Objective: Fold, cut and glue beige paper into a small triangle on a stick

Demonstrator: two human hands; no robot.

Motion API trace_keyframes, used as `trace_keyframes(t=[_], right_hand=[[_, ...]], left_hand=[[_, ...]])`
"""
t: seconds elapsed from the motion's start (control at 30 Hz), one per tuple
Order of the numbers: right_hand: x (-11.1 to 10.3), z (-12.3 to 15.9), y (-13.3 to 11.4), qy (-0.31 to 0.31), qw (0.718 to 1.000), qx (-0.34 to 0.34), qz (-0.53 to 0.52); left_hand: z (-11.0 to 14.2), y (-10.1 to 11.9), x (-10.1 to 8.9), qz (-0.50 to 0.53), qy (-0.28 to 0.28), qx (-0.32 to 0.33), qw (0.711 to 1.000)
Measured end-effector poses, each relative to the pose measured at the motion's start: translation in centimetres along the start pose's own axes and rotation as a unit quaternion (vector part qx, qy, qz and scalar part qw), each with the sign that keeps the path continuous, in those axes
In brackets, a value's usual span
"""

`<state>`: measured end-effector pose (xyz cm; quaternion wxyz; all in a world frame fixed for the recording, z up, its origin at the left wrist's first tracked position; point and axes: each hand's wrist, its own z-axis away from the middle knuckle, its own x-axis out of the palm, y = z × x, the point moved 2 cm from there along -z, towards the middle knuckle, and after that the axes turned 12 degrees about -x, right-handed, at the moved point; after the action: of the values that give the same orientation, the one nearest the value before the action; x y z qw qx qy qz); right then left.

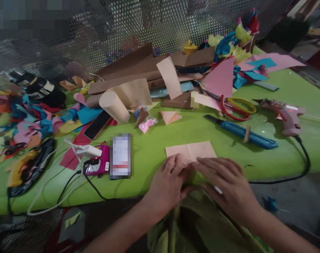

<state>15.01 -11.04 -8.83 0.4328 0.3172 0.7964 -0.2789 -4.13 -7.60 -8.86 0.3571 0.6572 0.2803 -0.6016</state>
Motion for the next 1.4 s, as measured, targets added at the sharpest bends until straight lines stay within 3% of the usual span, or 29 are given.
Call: trace_keyframes(t=[0.13, 0.27, 0.47, 0.7, 1.0, 1.13, 1.23, 1.4], right_hand=[[1.5, 1.0, -2.1, -0.067, 0.997, -0.028, 0.008], [1.5, 2.6, -1.4, -0.079, 0.996, -0.008, 0.041], [0.4, 3.9, -0.1, -0.064, 0.995, 0.014, 0.070], [0.6, 4.4, 0.3, -0.059, 0.997, 0.007, 0.054], [0.6, 6.2, 1.5, -0.040, 0.995, 0.009, 0.088], [0.3, 7.1, 2.7, 0.016, 0.995, 0.033, 0.093], [-0.6, 7.0, 3.2, 0.052, 0.995, 0.060, 0.068], [-2.6, 4.5, 3.2, -0.016, 0.996, 0.067, -0.063]], left_hand=[[0.2, 0.0, 0.1, -0.013, 0.012, -0.004, 1.000], [0.6, -0.2, -0.1, -0.025, 0.023, 0.002, 0.999], [2.2, -1.3, -0.1, -0.057, 0.041, -0.007, 0.998], [4.3, -2.3, -0.3, -0.087, 0.037, -0.047, 0.994], [4.4, -2.4, -0.4, -0.081, 0.031, -0.046, 0.995], [4.4, -2.5, -0.3, -0.075, 0.049, -0.043, 0.995], [4.5, -2.6, -0.1, -0.071, 0.074, -0.033, 0.994], [4.6, -2.6, 0.0, -0.070, 0.084, -0.037, 0.993]])
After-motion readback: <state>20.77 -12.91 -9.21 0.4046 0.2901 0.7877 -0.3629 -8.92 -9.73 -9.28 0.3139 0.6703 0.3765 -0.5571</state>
